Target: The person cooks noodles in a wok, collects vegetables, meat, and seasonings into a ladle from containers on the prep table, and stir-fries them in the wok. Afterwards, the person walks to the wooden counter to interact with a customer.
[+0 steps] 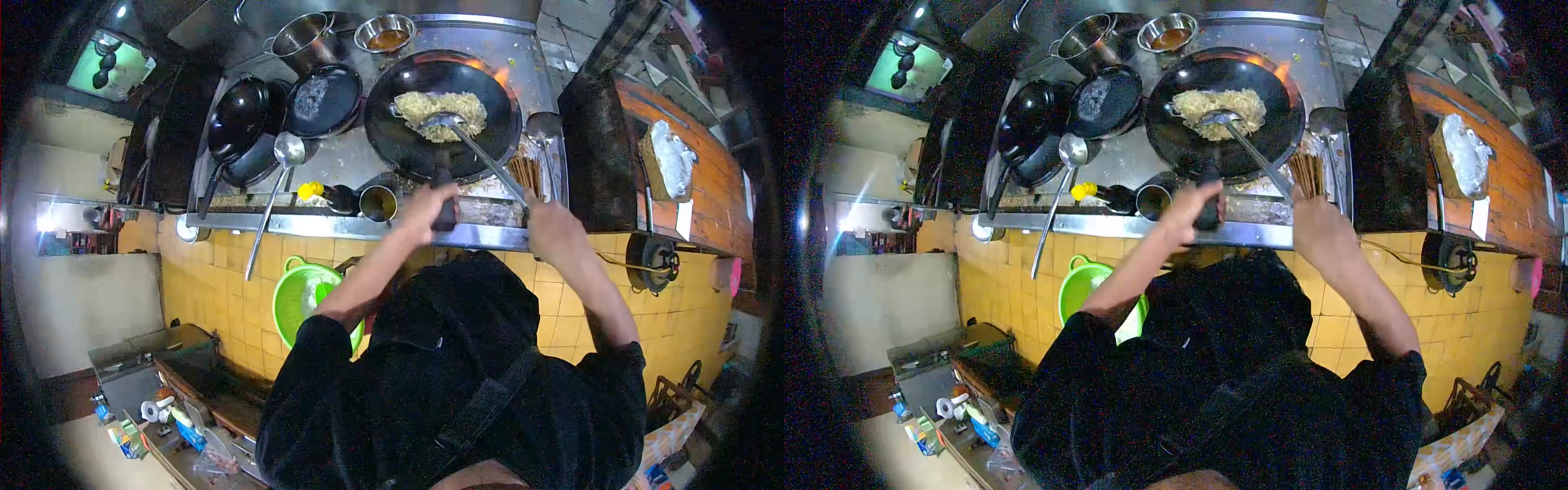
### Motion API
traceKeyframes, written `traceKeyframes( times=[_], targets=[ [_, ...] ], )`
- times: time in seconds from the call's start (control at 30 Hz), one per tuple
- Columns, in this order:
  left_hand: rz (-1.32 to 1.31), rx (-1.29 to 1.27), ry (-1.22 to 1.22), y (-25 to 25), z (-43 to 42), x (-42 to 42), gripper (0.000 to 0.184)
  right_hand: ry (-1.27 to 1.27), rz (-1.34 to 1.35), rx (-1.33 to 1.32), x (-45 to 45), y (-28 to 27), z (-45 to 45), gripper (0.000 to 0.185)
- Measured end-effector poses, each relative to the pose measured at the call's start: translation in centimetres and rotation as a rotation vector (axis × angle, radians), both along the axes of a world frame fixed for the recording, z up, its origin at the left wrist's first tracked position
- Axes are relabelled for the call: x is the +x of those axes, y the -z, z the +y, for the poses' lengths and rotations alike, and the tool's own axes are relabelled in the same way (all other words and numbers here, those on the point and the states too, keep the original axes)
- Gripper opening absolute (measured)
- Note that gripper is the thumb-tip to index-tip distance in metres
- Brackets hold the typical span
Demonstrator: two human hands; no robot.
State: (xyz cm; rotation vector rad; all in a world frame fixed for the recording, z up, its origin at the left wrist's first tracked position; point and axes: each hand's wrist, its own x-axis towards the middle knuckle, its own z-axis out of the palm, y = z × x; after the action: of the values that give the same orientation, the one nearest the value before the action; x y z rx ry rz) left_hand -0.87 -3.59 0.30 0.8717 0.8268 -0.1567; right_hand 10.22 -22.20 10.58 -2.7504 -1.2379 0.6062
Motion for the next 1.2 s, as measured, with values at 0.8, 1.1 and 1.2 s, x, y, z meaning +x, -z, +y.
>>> traceKeyframes(
  times=[0.8,1.1,1.2],
  targets=[
    [-0.296,0.255,0.022,10.6,2.6,1.3,0.016,0.222,-0.174,0.244,-0.7,3.0,-0.2,0.053],
    [-0.113,0.828,0.065,13.7,2.6,0.9,0.029,0.283,-0.132,0.096,0.9,10.2,3.6,0.046],
    [0.038,0.74,0.258,11.2,1.8,-0.6,0.041,0.46,-0.209,0.235,-0.7,12.8,3.8,0.039]
  ],
)
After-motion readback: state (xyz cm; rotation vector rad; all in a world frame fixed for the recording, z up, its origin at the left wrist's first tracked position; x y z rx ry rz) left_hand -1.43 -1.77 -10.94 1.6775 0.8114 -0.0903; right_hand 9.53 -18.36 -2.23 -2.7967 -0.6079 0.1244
